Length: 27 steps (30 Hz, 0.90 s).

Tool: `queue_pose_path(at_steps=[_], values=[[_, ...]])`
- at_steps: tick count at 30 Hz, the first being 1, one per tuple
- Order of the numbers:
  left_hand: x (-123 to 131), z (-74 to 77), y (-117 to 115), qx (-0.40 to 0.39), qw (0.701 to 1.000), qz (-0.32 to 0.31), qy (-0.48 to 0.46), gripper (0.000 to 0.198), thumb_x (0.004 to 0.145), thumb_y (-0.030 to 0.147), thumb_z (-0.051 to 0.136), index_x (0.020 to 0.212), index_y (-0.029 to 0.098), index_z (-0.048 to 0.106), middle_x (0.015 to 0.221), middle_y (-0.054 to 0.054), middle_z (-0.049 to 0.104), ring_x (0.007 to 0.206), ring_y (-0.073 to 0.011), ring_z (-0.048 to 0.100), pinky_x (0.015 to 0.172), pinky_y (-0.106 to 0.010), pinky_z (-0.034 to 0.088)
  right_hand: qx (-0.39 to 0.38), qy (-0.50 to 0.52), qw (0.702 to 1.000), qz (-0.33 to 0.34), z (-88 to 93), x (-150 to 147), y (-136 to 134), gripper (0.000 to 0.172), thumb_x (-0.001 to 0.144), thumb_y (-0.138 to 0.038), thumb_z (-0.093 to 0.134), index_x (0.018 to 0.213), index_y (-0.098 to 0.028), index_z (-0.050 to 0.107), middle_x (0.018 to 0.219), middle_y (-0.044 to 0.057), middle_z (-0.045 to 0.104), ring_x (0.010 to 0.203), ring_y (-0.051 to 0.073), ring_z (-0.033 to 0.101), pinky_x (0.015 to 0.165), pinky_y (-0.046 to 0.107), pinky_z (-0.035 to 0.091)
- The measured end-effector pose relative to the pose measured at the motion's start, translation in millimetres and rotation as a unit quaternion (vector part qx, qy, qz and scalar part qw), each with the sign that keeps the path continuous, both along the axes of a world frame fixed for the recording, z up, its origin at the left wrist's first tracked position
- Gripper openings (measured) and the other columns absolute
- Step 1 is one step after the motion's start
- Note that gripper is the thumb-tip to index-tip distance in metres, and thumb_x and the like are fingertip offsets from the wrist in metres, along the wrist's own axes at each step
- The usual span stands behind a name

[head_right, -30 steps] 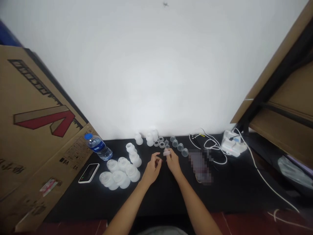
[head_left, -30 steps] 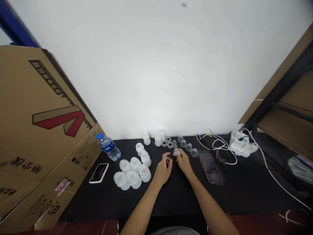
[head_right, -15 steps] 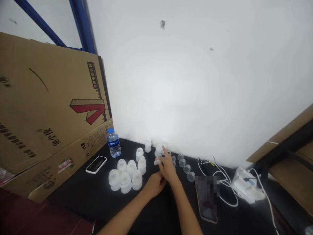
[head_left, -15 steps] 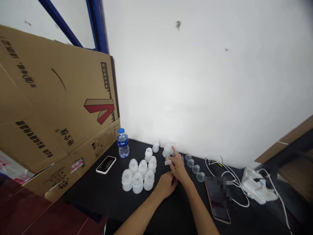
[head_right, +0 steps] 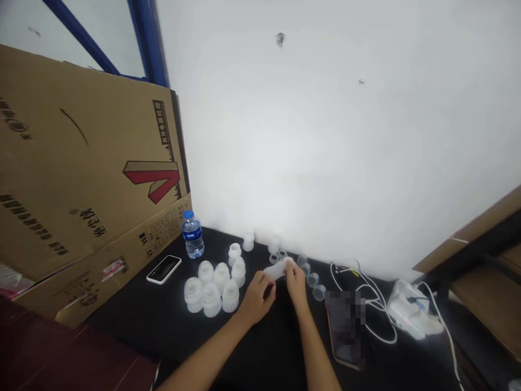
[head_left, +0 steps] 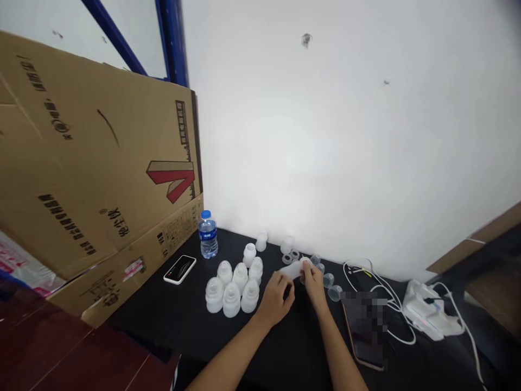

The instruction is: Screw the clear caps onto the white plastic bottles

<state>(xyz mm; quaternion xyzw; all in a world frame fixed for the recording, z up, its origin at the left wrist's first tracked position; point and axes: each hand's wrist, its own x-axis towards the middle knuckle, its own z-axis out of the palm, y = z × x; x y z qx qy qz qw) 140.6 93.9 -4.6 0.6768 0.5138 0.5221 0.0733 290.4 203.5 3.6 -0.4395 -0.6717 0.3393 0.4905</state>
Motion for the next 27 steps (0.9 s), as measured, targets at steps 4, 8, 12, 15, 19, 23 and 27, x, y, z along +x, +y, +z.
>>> queue_pose_path(at_steps=[4,8,12,15,19,23,27], values=[[-1,-2.4,2,-0.002,0.999,0.025,-0.019,0.036,0.097,0.030,0.068,0.132,0.021,0.061,0.130,-0.014,0.064,0.124,-0.0312,0.063,0.109,-0.050,0.053,-0.051,0.063,0.996,0.024,-11.9,20,-15,0.065,0.097,-0.079,0.056,0.061,-0.024,0.056,0.055,0.001,0.056,0.052,0.021,0.052,0.054,0.033,0.042],[-3,-4.4,3,-0.122,0.990,-0.047,-0.050,0.048,0.101,0.035,0.065,0.147,0.025,0.054,0.135,-0.013,0.070,0.124,-0.0295,0.069,0.107,-0.046,0.055,-0.065,0.115,0.989,0.059,-8.7,18,-20,0.060,0.100,-0.071,0.056,0.066,-0.023,0.064,0.054,0.002,0.060,0.054,0.021,0.057,0.059,0.034,0.047],[-5,-2.6,1,-0.165,0.983,-0.031,-0.081,0.052,0.102,0.040,0.066,0.150,0.023,0.053,0.138,-0.014,0.070,0.125,-0.0296,0.070,0.107,-0.045,0.056,-0.080,0.179,0.981,0.007,1.1,21,-16,0.045,0.102,-0.057,0.056,0.126,-0.023,0.071,0.081,0.004,0.078,0.049,0.019,0.056,0.054,0.035,0.049],[-5,-0.2,-1,-0.168,0.983,-0.048,-0.062,0.053,0.101,0.042,0.068,0.149,0.024,0.056,0.142,-0.013,0.070,0.129,-0.0298,0.069,0.110,-0.044,0.055,-0.065,0.182,0.981,-0.026,3.3,26,-14,0.056,0.101,-0.048,0.055,0.152,-0.026,0.057,0.107,0.008,0.082,0.053,0.019,0.059,0.058,0.037,0.053],[-4,0.6,-2,-0.147,0.985,-0.087,-0.028,0.053,0.102,0.042,0.066,0.151,0.022,0.057,0.147,-0.013,0.068,0.136,-0.0291,0.066,0.118,-0.045,0.051,-0.050,0.157,0.986,-0.004,-1.4,23,-16,0.053,0.101,-0.039,0.053,0.153,-0.027,0.056,0.111,0.008,0.081,0.060,0.020,0.059,0.066,0.039,0.054],[-4,-0.7,-2,-0.130,0.988,-0.080,-0.022,0.051,0.104,0.042,0.064,0.151,0.022,0.056,0.146,-0.013,0.067,0.135,-0.0280,0.066,0.118,-0.044,0.051,-0.065,0.139,0.986,0.072,-4.2,14,-21,0.042,0.102,-0.037,0.053,0.141,-0.027,0.065,0.107,0.006,0.080,0.082,0.025,0.069,0.075,0.038,0.055],[-4,-0.8,-2,-0.126,0.989,-0.069,-0.020,0.050,0.106,0.043,0.062,0.151,0.023,0.054,0.146,-0.014,0.066,0.135,-0.0283,0.065,0.116,-0.044,0.053,-0.081,0.149,0.979,0.112,-0.4,13,-23,0.040,0.102,-0.040,0.057,0.139,-0.027,0.067,0.110,0.006,0.081,0.092,0.026,0.072,0.080,0.037,0.055]])
